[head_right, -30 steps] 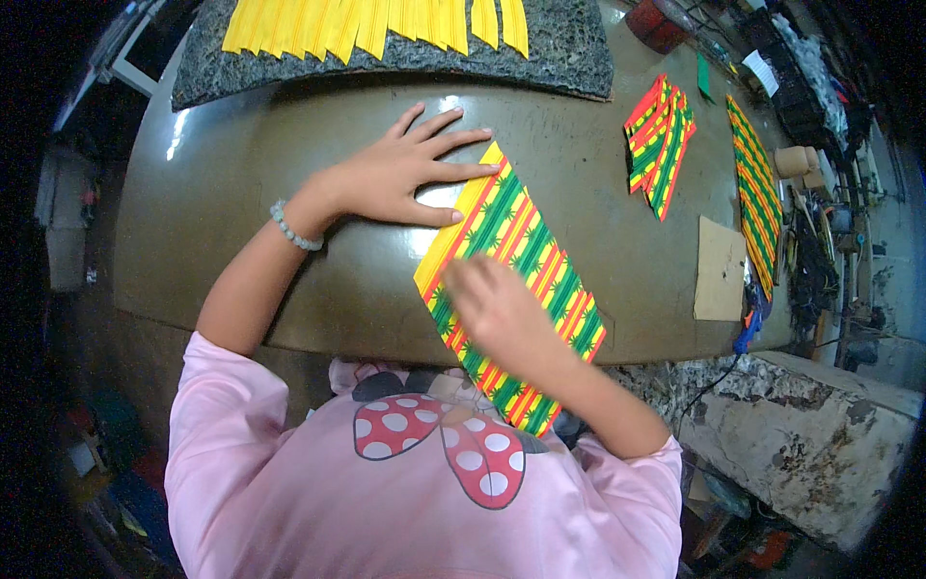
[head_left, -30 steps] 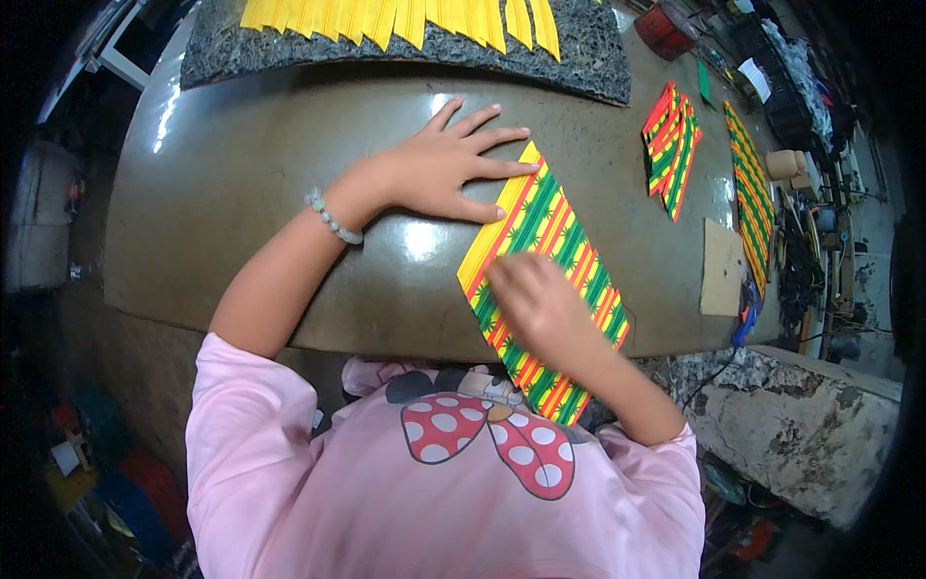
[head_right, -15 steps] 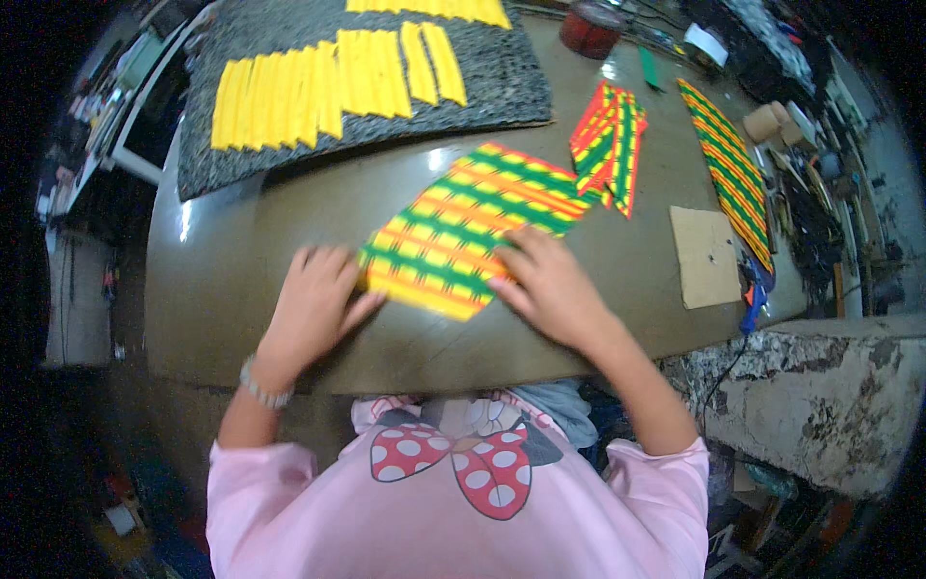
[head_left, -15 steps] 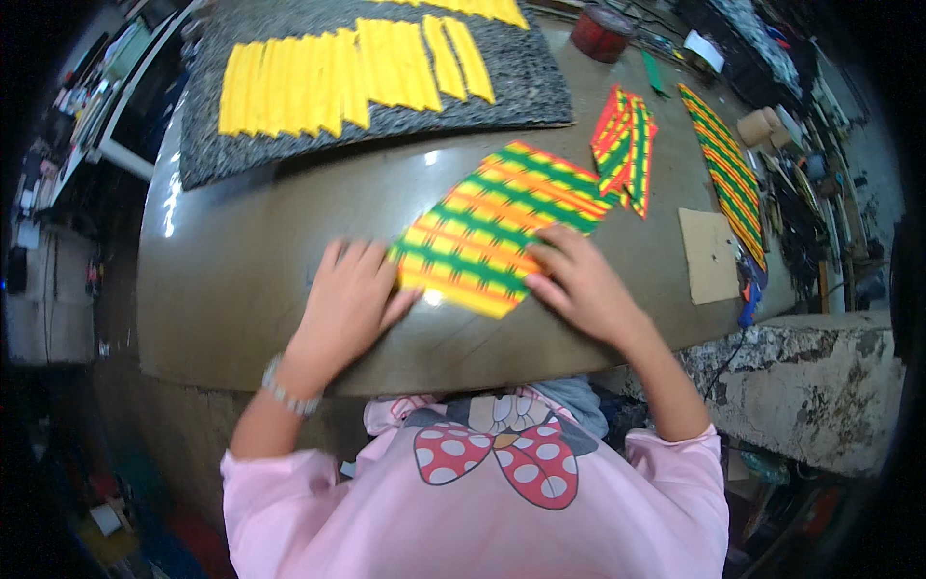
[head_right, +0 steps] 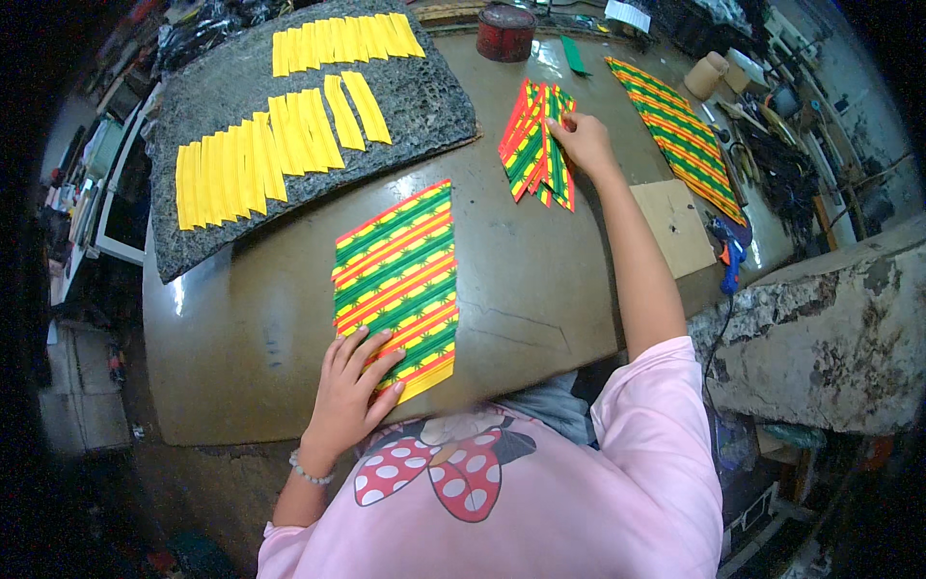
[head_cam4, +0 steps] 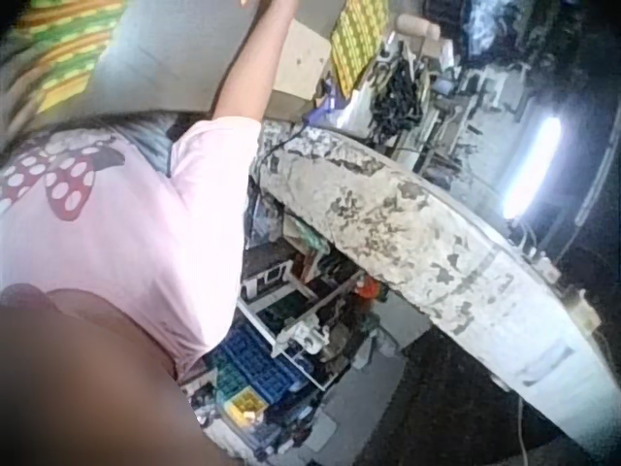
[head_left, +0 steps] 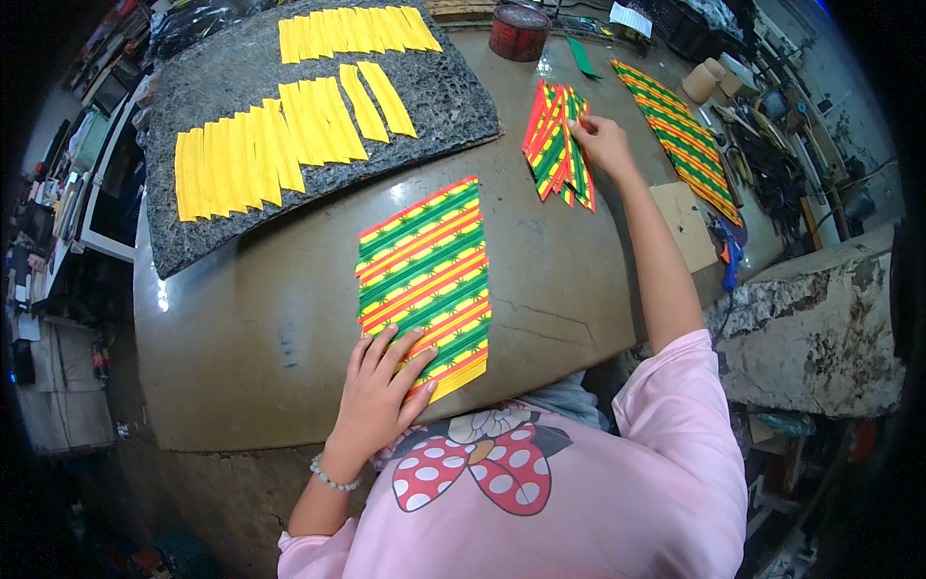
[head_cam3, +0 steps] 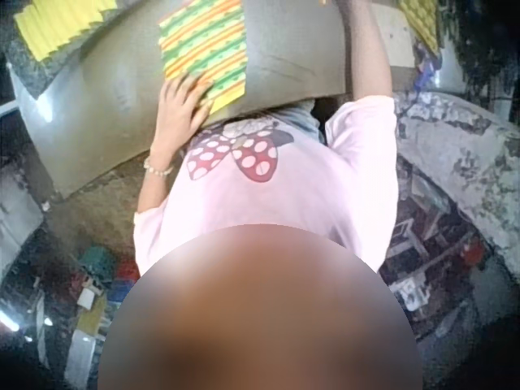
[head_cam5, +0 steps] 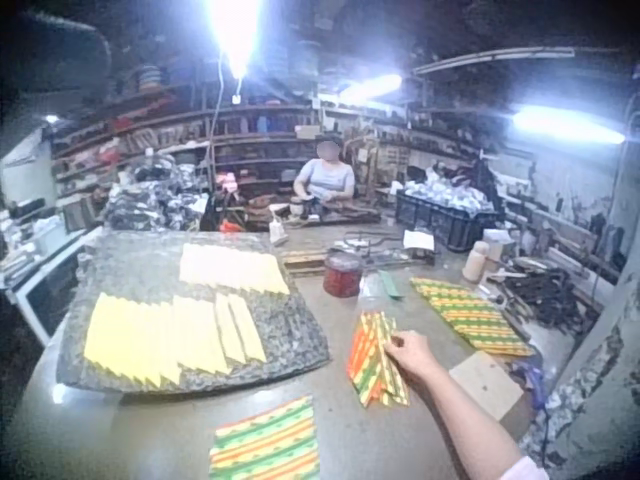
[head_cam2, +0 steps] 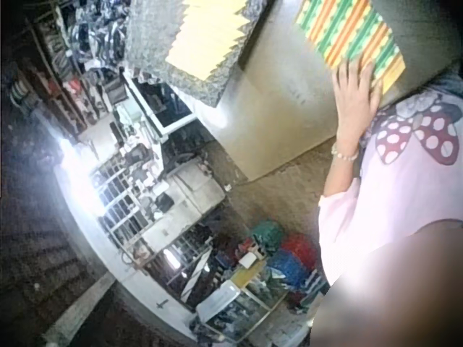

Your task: The person repeatedly picks yellow paper strips and places them on top of patterned paper sheets on a table, pressing each strip into place. The person stacks the completed sheets together and continues adding more strips to new sheets throughout the clip.

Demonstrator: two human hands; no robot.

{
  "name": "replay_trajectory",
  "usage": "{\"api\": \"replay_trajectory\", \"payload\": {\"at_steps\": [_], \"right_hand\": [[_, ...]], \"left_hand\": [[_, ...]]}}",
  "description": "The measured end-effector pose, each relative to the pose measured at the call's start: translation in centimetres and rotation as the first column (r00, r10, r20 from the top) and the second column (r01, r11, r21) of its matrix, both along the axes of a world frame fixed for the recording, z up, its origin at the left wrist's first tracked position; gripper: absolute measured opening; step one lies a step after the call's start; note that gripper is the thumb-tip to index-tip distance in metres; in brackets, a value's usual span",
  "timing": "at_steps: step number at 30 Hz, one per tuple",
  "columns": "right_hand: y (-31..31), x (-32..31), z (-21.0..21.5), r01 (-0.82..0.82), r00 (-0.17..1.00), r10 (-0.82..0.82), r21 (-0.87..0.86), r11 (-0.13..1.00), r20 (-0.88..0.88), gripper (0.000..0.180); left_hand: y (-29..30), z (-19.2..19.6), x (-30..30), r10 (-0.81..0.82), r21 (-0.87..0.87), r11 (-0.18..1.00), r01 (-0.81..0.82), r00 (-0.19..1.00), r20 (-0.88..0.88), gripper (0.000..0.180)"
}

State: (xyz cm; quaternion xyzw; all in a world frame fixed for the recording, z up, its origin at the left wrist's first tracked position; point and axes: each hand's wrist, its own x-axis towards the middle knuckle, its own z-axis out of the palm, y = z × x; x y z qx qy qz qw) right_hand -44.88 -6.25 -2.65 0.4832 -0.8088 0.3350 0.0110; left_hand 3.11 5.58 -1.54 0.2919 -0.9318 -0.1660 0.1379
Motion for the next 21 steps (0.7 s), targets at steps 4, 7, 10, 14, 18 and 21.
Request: {"api": "replay_trajectory", "payload": {"at_steps": [4,7,10,14,18,21], "right_hand": [[-0.8,-1.1,-1.3,0.048,0.998,-0.043,0.113,0.992,-0.051,0.049],[-1.4,-0.7,-0.5,0.108,0.994,-0.109,0.19,0.976,-0.007,0.05],[-1.6,-0.1,0.9,0.047,0.991,-0.05,0.028,0.999,0.128,0.04],[0.8,2.8,4.4,-0.14,0.811,0.249,-0.236,0.961,0.529,0.025],[6.3,8.9,10.1,-0.458,0.701,0.524,-0.258,0.851,0.483,0.022],[10.9,14.8,11.6,-0.767,0.594,0.712,-0.002,0.641,0.375,0.022]], "left_hand": [[-0.4,-0.2,0.1,0.012,0.021,1.0,-0.011,0.999,-0.04,0.038],[-0.1,-0.4,0.4,0.077,-0.042,0.996,-0.08,0.996,-0.054,0.039],[-0.1,-0.5,0.3,0.152,-0.065,0.986,-0.154,0.988,-0.035,0.039],[-0.7,0.0,-0.4,0.214,-0.058,0.975,-0.214,0.977,-0.007,0.038],[-0.7,1.8,-1.2,0.253,-0.028,0.966,-0.259,0.958,-0.138,0.039],[0.2,3.7,-1.8,0.32,0.362,0.916,-0.173,0.86,-0.398,0.046]]}}
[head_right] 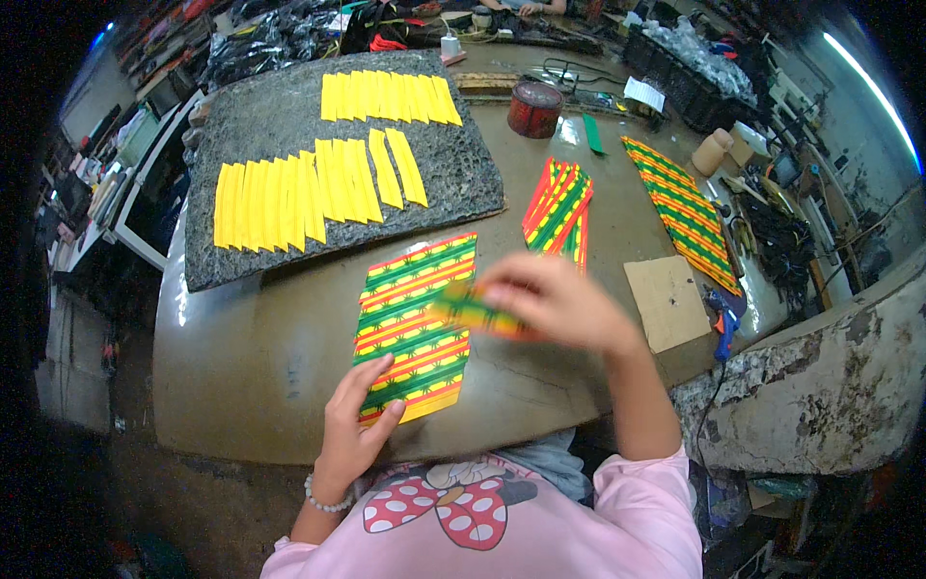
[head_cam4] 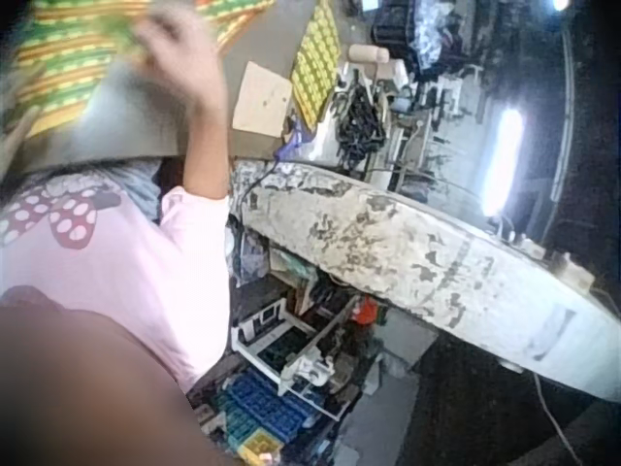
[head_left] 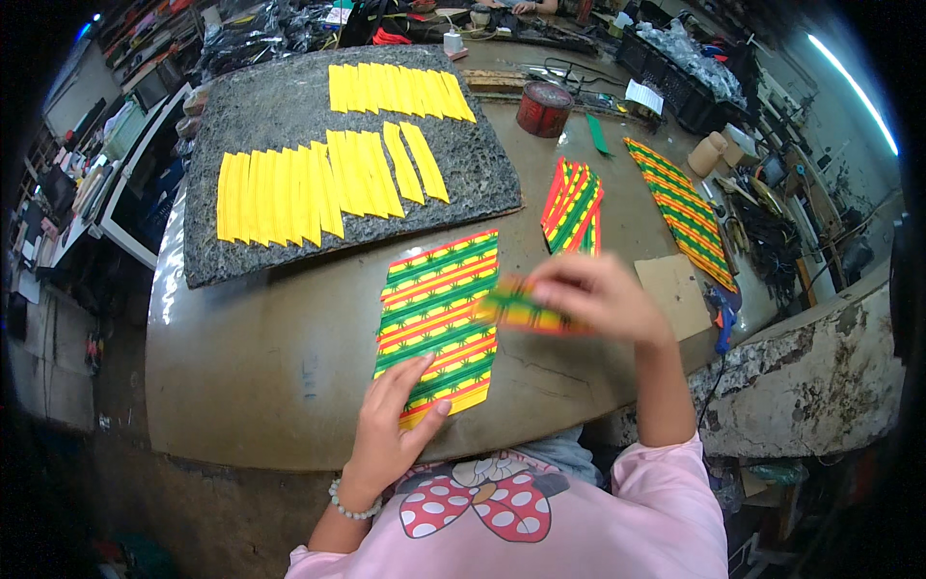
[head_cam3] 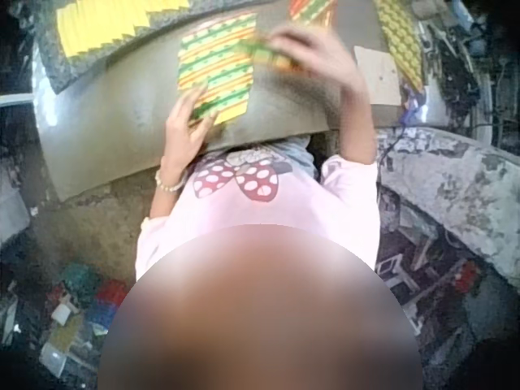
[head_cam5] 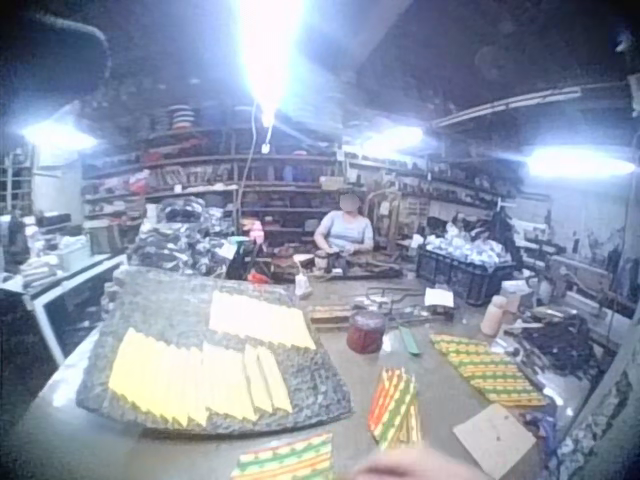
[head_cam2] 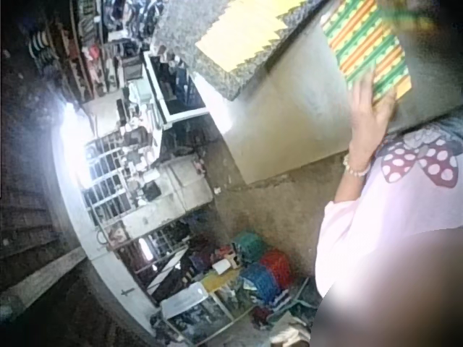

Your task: The person repeatedly picks yellow paper strips and places them on top of patterned paper sheets on a table, pressing each strip into place. The person stacks the completed sheets together and continues adding more strips to new sheets throughout the clip.

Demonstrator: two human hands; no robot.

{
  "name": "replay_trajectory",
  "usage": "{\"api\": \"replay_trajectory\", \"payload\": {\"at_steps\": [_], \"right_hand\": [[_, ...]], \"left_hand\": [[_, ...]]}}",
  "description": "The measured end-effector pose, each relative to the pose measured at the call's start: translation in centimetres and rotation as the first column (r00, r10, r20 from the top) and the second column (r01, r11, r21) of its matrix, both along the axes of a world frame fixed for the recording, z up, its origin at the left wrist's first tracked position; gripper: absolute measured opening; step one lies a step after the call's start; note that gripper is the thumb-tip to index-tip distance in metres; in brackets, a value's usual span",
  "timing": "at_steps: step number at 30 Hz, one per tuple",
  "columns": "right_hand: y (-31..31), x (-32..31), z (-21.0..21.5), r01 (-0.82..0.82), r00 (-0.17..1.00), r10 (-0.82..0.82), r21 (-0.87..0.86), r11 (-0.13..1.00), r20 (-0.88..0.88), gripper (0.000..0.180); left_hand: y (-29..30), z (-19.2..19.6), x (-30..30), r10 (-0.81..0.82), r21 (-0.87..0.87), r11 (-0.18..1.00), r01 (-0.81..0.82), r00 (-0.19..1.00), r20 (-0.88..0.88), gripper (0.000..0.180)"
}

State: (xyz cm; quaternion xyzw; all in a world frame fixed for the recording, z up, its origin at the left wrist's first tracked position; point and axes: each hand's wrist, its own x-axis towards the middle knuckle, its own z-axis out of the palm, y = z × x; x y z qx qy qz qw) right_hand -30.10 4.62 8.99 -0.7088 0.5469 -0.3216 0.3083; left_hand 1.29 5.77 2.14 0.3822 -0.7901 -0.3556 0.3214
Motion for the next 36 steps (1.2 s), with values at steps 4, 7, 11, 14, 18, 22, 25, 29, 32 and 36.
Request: {"api": "replay_trajectory", "payload": {"at_steps": [4,7,11,14,18,22,25,29,32,36], "right_hand": [[3.6,6.7,-3.2,-0.295,0.955,0.297,0.197,0.935,0.022,0.021],[5.4,9.6,-6.2,-0.302,0.953,0.289,0.314,0.9,0.088,0.02],[6.7,11.9,-7.6,-0.253,0.967,0.246,0.376,0.892,0.068,0.017],[5.9,13.2,-7.2,-0.255,0.967,0.248,0.358,0.898,0.067,0.02],[4.0,15.5,-6.8,-0.202,0.975,0.223,0.387,0.899,-0.008,0.024],[2.1,17.7,-7.6,-0.165,0.979,0.198,0.369,0.915,-0.053,0.028],[1.5,18.4,-8.4,-0.17,0.973,0.211,0.339,0.925,-0.089,0.028],[1.8,18.7,-8.5,-0.147,0.967,0.203,0.313,0.938,-0.155,0.029],[1.8,18.9,-8.3,-0.127,0.963,0.198,0.336,0.933,-0.185,0.029],[1.6,19.1,-8.0,-0.124,0.952,0.21,0.348,0.929,-0.221,0.028]], "left_hand": [[1.3,0.8,0.2,-0.041,0.313,0.946,0.081,0.99,-0.134,0.032],[2.6,-0.2,1.9,-0.016,0.571,0.821,-0.009,0.999,0.04,0.017],[5.0,-1.6,4.4,0.124,0.736,0.672,-0.082,0.992,-0.002,0.018],[6.1,-1.6,5.6,0.222,0.681,0.705,-0.196,0.974,0.051,0.016],[6.0,-1.1,6.4,0.373,0.45,0.814,-0.368,0.924,0.081,0.012],[4.9,-1.4,7.0,0.469,0.158,0.849,-0.504,0.857,0.212,0.012],[4.7,-1.8,7.3,0.473,0.153,0.832,-0.533,0.827,0.304,0.014],[4.7,-1.8,7.5,0.455,0.195,0.819,-0.54,0.818,0.351,0.015],[4.5,-1.8,7.6,0.442,0.229,0.808,-0.543,0.815,0.375,0.016],[4.1,-1.7,7.8,0.419,0.28,0.788,-0.548,0.811,0.407,0.017]]}}
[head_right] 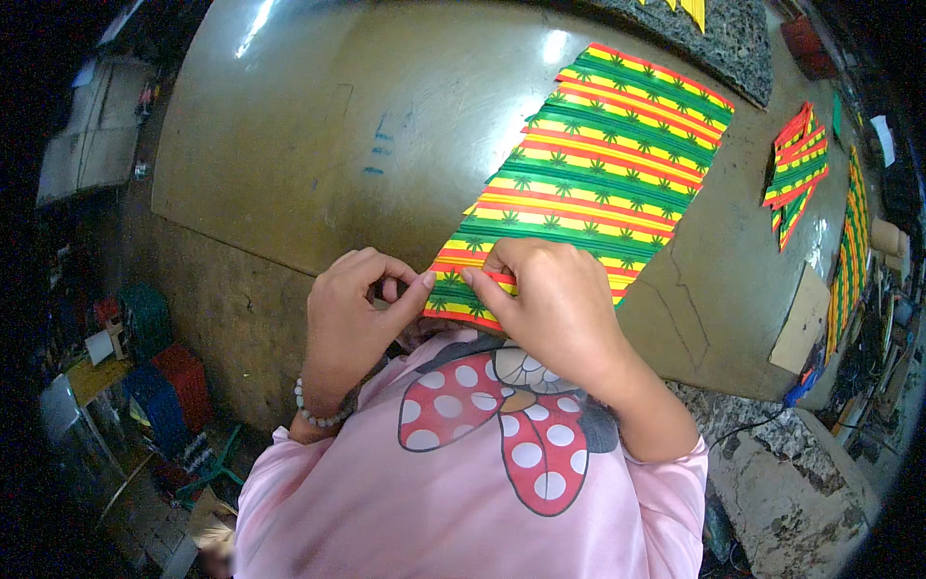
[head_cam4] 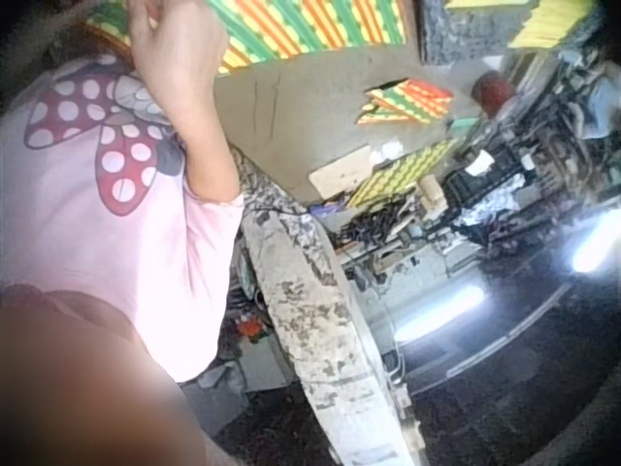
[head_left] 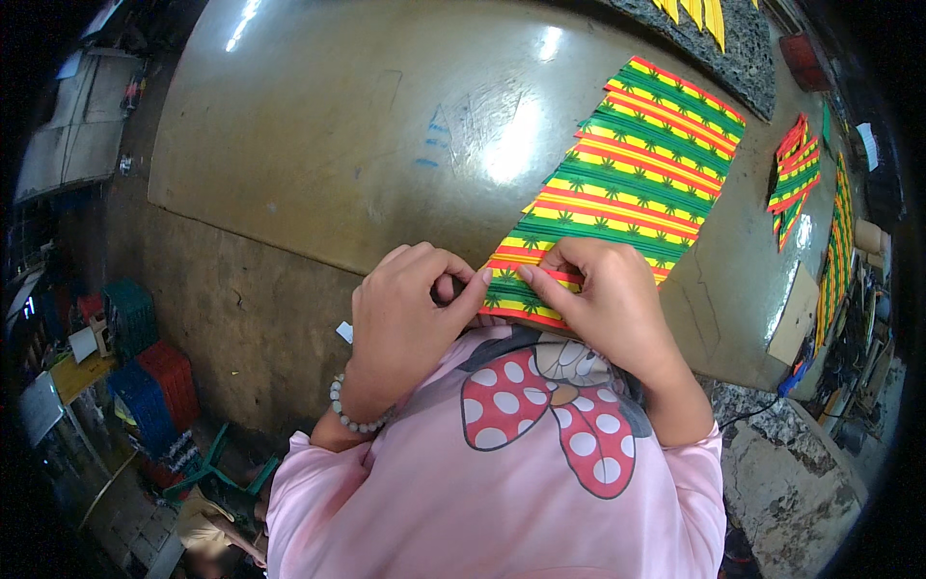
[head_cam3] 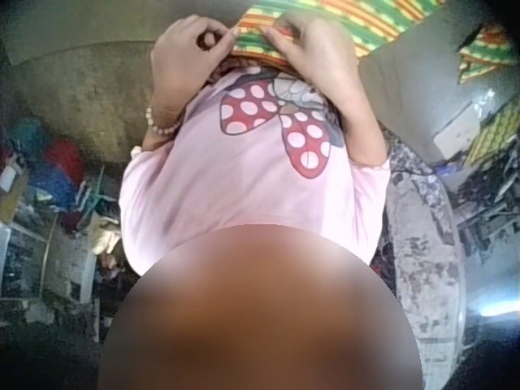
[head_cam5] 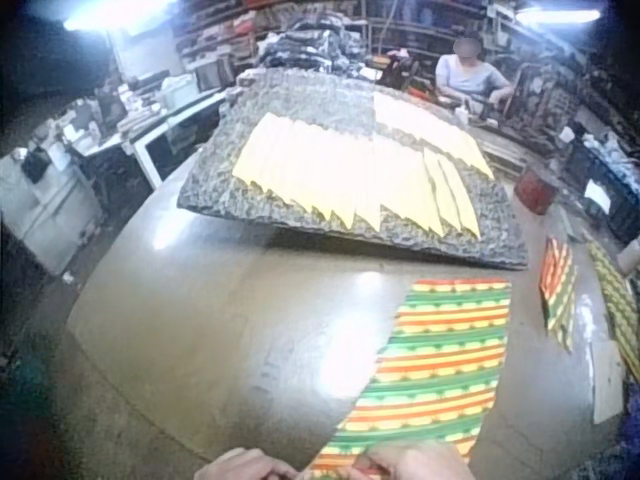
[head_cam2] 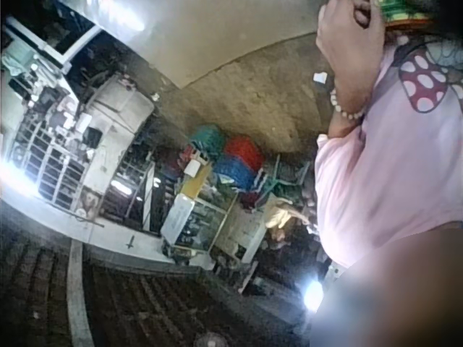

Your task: The person repeatedly picks yellow paper strips and places them on top of patterned paper sheets on a table, pressing each strip into place. The person stacks the completed sheets together and continues adding more strips to new sheets throughout the clip.

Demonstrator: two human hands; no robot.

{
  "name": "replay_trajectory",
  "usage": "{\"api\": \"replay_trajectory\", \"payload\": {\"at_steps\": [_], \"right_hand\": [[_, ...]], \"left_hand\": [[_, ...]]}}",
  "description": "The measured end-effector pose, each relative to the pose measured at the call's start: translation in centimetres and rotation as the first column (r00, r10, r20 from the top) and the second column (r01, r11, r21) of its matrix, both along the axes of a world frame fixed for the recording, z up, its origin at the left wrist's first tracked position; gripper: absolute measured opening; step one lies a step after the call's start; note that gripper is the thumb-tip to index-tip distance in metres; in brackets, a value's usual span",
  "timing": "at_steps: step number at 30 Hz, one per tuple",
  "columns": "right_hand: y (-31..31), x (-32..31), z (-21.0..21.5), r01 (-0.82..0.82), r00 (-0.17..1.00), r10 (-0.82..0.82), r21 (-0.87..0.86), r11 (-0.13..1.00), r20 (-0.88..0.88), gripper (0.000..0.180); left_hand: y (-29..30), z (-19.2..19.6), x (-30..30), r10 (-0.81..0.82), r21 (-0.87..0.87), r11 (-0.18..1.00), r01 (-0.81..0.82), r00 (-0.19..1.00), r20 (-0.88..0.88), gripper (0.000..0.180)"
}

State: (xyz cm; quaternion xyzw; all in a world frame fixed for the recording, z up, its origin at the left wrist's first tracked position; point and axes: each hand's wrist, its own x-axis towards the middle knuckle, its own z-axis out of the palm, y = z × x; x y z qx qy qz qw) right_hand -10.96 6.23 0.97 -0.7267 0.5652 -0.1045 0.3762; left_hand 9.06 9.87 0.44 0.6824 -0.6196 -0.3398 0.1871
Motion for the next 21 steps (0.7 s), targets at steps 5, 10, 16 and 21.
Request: {"api": "replay_trajectory", "payload": {"at_steps": [5,10,16,21], "right_hand": [[0.1,0.2,0.0,0.012,1.0,-0.012,-0.022,1.0,0.003,0.028],[0.3,0.1,-0.3,0.015,1.0,-0.014,-0.037,0.999,0.004,0.028],[0.5,0.1,-0.4,0.011,1.0,-0.011,-0.063,0.998,-0.004,0.028],[0.4,0.2,-0.5,0.022,1.0,-0.021,-0.088,0.996,0.012,0.029]], "left_hand": [[-0.2,0.0,0.1,-0.014,-0.016,1.0,0.014,1.0,0.008,0.018],[-0.4,0.1,0.0,-0.006,0.012,1.0,0.005,1.0,0.019,0.021],[0.0,0.3,-0.2,-0.003,0.005,1.0,0.003,0.999,0.044,0.02],[0.5,-0.8,-0.2,-0.23,-0.447,0.847,0.287,0.957,0.179,0.021]]}}
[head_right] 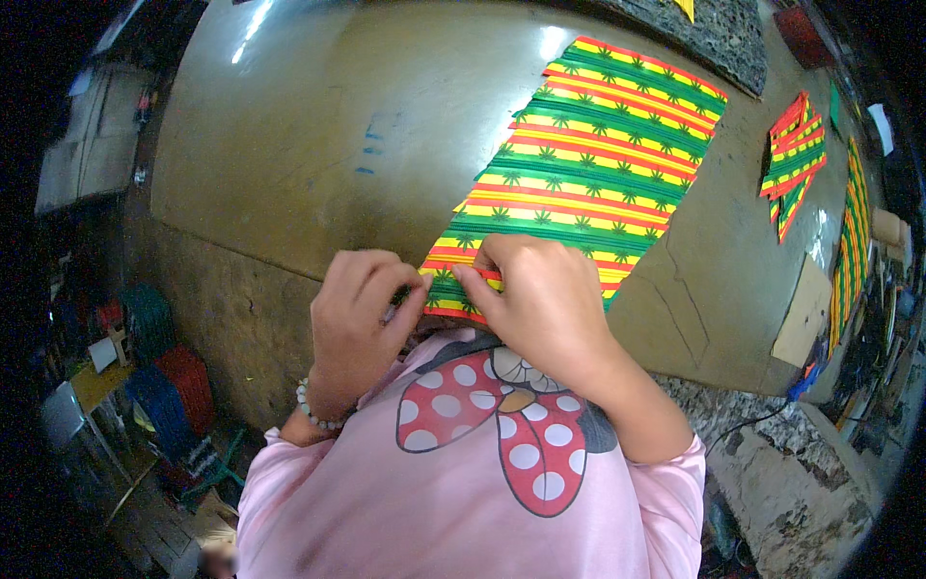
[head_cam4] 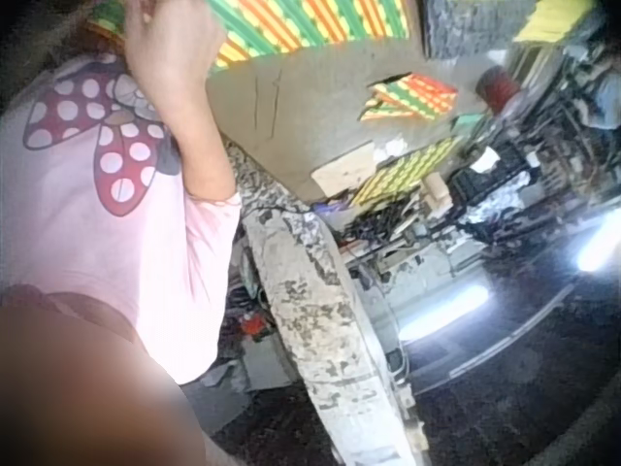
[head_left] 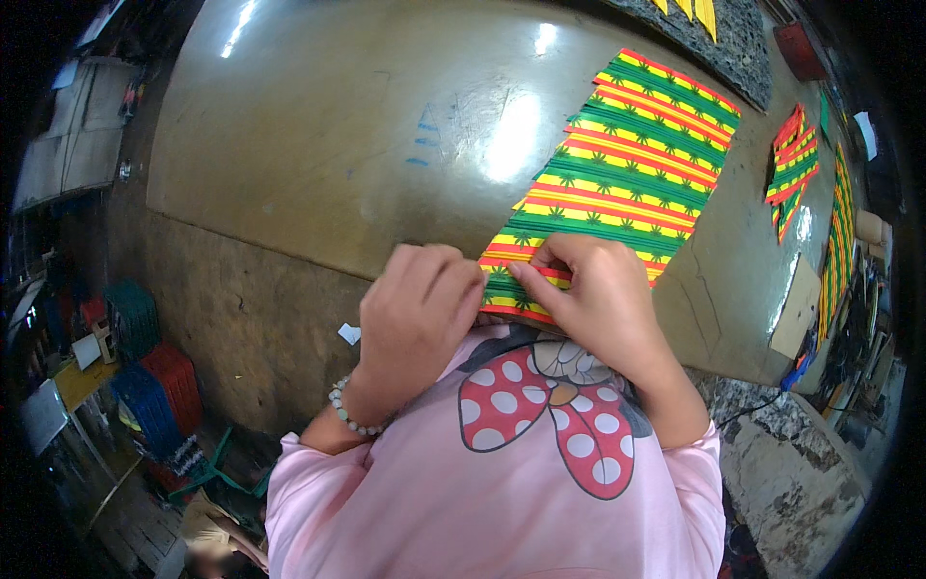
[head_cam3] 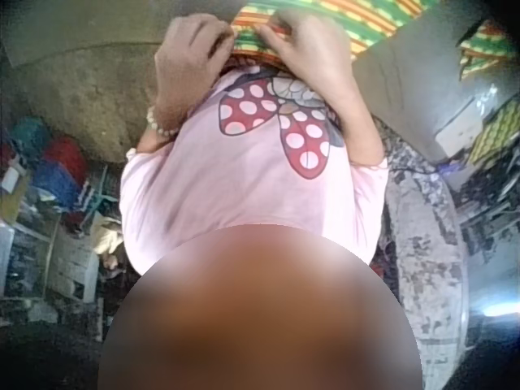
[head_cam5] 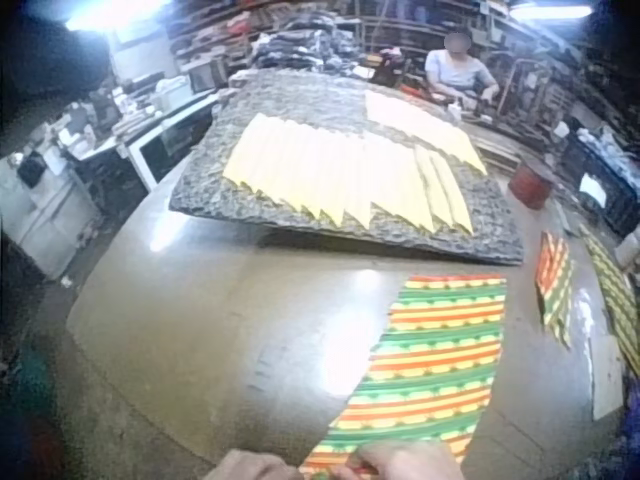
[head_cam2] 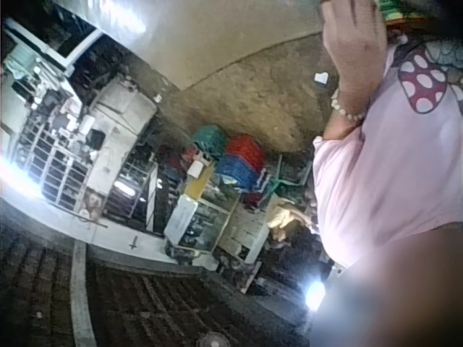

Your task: The person repeatedly picks yellow paper strips and places them on top of patterned paper sheets on a table, pressing each strip into place. The person stacks the completed sheets together and continues adding more strips to new sheets throughout the clip.

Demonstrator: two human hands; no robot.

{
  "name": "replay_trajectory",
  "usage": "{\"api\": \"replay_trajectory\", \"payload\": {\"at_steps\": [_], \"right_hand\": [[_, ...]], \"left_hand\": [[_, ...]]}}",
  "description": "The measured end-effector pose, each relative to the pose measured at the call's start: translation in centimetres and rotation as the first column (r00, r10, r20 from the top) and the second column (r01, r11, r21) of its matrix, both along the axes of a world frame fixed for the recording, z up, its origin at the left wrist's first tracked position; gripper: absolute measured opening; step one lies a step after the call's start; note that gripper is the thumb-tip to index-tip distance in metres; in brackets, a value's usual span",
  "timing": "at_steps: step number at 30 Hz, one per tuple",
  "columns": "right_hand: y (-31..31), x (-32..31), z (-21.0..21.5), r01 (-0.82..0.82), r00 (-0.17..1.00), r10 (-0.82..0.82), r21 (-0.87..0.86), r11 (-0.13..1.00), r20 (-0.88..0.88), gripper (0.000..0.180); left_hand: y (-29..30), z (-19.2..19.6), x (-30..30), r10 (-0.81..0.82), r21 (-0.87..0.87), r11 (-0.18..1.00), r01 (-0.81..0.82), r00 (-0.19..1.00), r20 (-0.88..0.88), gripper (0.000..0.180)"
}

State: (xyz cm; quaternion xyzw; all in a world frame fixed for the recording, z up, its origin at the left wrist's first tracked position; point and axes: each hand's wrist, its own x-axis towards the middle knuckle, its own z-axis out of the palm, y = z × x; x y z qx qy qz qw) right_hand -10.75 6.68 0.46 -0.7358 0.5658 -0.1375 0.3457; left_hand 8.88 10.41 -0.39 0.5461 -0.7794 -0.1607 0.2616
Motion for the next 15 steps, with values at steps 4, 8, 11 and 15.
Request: {"api": "replay_trajectory", "payload": {"at_steps": [4,8,11,15], "right_hand": [[0.1,0.0,-0.1,-0.006,1.0,0.006,0.01,1.0,-0.019,0.029],[0.3,0.1,-0.2,0.021,1.0,-0.021,-0.012,1.0,0.001,0.03],[0.6,-0.8,0.2,0.005,0.998,-0.011,-0.097,0.995,-0.06,0.03],[1.1,-3.7,0.7,0.089,0.995,-0.088,0.029,0.996,-0.046,0.029]], "left_hand": [[0.1,-0.8,0.9,-0.222,-0.058,0.973,0.225,0.974,0.049,0.036],[0.1,-0.7,1.8,-0.316,-0.064,0.941,0.334,0.928,0.197,0.047],[0.0,-0.5,2.0,-0.326,-0.083,0.927,0.366,0.895,0.306,0.051],[0.0,-0.7,1.7,-0.289,-0.108,0.932,0.347,0.887,0.361,0.053]]}}
